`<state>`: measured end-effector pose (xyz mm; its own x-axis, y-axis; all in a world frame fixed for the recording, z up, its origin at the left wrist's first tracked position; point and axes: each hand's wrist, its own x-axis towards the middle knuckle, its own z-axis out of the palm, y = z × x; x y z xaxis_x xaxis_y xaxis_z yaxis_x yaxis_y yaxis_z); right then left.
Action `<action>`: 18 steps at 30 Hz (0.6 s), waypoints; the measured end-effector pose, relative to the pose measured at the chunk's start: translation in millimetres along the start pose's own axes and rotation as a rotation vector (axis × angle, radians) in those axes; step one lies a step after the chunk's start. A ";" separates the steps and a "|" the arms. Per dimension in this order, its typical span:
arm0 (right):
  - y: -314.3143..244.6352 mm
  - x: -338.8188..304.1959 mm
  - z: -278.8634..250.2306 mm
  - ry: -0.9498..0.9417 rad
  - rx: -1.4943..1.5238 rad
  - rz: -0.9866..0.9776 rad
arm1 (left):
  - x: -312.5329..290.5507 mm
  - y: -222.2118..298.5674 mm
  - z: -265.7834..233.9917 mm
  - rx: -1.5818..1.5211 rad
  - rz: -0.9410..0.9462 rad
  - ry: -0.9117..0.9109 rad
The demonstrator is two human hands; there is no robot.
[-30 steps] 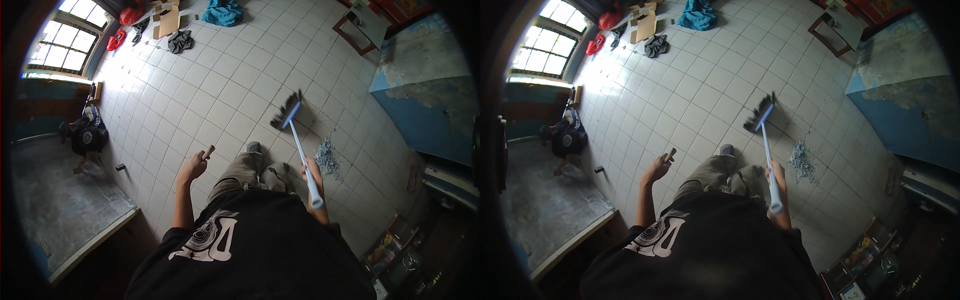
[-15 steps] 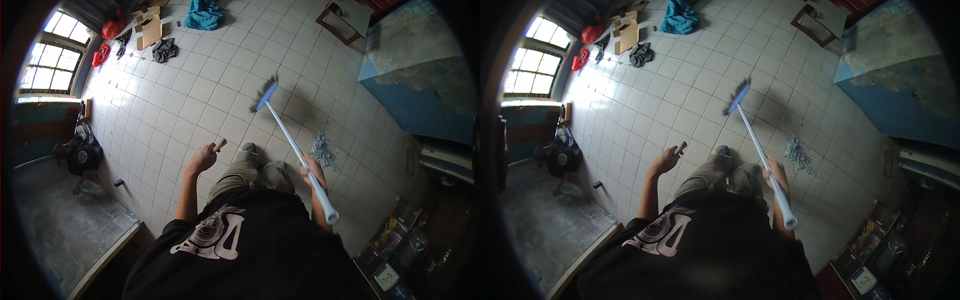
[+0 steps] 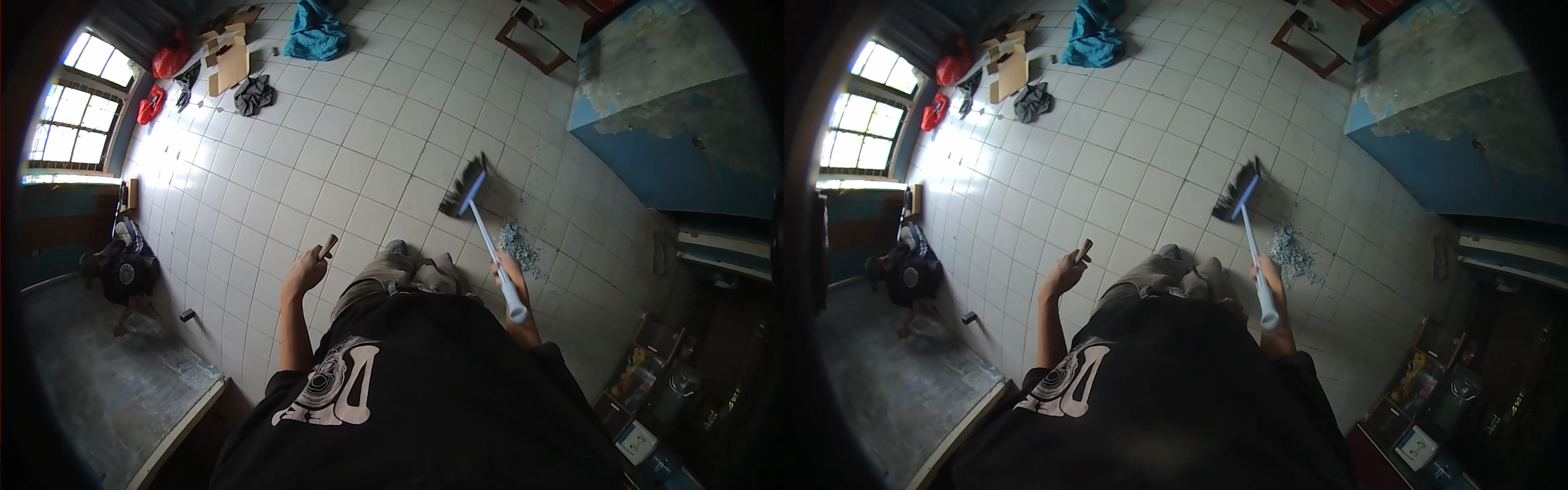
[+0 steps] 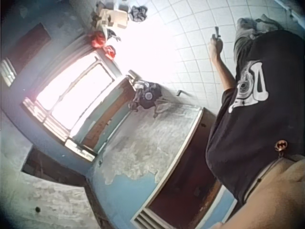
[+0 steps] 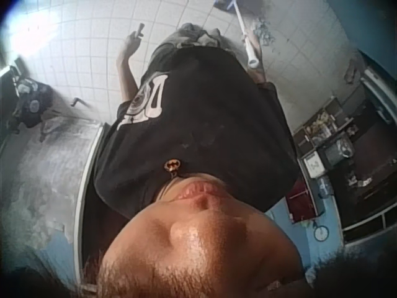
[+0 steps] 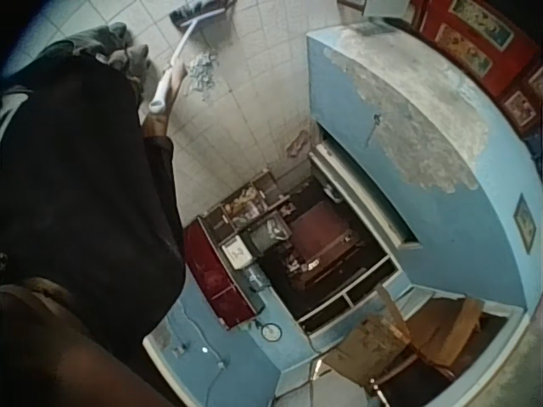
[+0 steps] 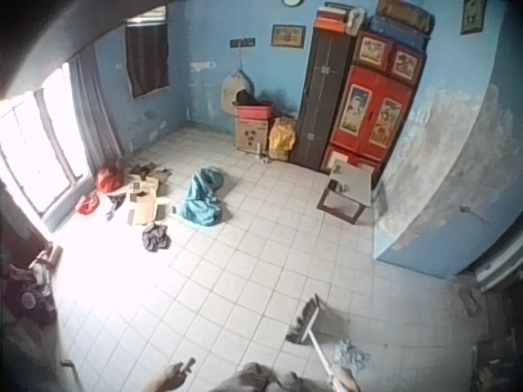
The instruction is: The person sweeps debris from the floor using a broom, moving throughout the room and collecting the pile against various walls and under furniture.
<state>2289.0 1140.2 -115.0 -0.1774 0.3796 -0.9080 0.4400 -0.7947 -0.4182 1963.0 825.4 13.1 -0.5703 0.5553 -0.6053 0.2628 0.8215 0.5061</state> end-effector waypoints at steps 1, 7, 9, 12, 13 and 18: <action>6.4 -17.1 -8.1 0.015 0.044 0.029 | 3.0 0.4 1.4 -0.003 0.005 -0.003; 54.9 -61.3 -72.2 0.018 -0.196 -0.143 | 46.0 32.4 9.3 0.021 0.164 -0.081; 62.1 -66.9 -80.0 0.062 -0.060 -0.100 | 59.0 45.0 9.1 0.062 0.185 -0.093; 47.5 -77.7 -80.3 0.121 0.191 -0.010 | 71.7 59.1 8.2 0.052 0.279 -0.041; 35.2 -92.0 -72.9 0.210 0.230 -0.011 | 75.4 61.7 8.3 0.057 0.279 -0.044; -41.1 -141.5 -47.1 0.248 0.154 -0.077 | 96.1 84.7 7.2 0.144 0.198 -0.137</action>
<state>2337.5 1141.5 31.9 0.0241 0.5306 -0.8473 0.2915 -0.8144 -0.5017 1936.0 949.3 -6.7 -0.3892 0.7109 -0.5859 0.4718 0.7000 0.5360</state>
